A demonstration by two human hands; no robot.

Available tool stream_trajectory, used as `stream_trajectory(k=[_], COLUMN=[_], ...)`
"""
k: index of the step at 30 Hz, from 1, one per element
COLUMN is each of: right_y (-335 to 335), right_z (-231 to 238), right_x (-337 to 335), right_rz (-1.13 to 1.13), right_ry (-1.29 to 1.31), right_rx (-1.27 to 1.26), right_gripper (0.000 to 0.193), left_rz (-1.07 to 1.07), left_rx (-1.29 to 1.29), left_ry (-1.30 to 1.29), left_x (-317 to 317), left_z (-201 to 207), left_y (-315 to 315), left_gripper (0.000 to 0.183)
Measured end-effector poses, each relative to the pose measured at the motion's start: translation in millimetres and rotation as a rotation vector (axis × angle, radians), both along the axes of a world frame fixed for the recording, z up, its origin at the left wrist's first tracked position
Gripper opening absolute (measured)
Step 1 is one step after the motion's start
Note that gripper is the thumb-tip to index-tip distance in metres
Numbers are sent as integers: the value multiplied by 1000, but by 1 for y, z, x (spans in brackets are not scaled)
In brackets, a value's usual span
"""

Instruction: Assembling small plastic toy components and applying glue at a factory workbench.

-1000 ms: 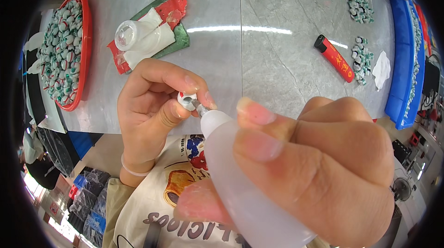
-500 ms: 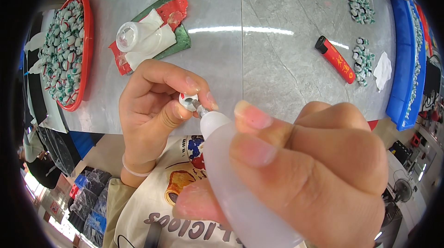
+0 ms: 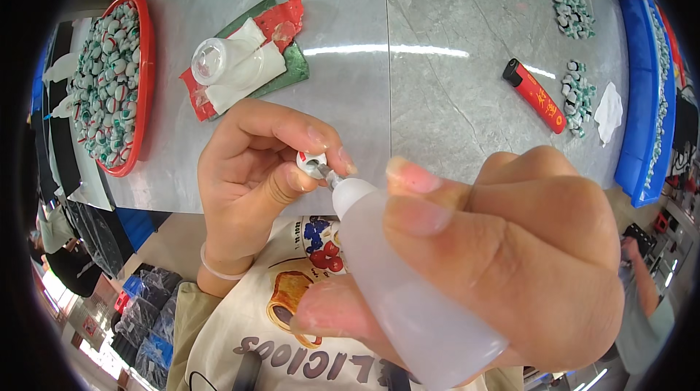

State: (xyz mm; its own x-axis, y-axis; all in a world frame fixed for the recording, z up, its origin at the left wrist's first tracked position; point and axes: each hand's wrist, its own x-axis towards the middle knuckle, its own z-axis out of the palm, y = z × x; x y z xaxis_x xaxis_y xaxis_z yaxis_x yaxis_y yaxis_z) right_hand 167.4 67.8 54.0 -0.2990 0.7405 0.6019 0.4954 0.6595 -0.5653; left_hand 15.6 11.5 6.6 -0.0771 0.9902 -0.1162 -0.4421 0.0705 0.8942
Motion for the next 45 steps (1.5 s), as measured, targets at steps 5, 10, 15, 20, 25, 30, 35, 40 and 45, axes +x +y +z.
stream_trajectory(k=[5, 10, 15, 20, 25, 30, 35, 40, 45], right_y=[2, -4, 14, 13, 26, 42, 44, 79, 121], right_z=[3, 6, 23, -8, -20, -43, -41, -23, -22], right_x=[12, 17, 22, 44, 38, 9, -4, 28, 37], right_rz=[129, 254, 529, 122, 85, 51, 159, 101, 100], right_ry=[-91, -182, -123, 511, 657, 174, 26, 3, -182], right_rx=[30, 57, -287, -402, -607, -357, -428, -437, -219], right_gripper=[48, 45, 49, 53, 42, 42, 37, 28, 24], left_rz=[16, 4, 29, 44, -81, -76, -46, -50, -70], left_rx=[8, -22, -9, -11, 71, 64, 14, 85, 96], left_ry=[3, 7, -2, -30, -103, -105, -121, -63, -69], left_x=[0, -1, -2, -4, -7, -9, -10, -7, -9], left_z=[-1, 1, 0, -1, -3, -1, -1, -3, -4], left_y=[0, 0, -1, 0, 0, -3, -5, -3, -2], left_gripper=[26, 27, 27, 27, 18, 18, 19, 19, 19])
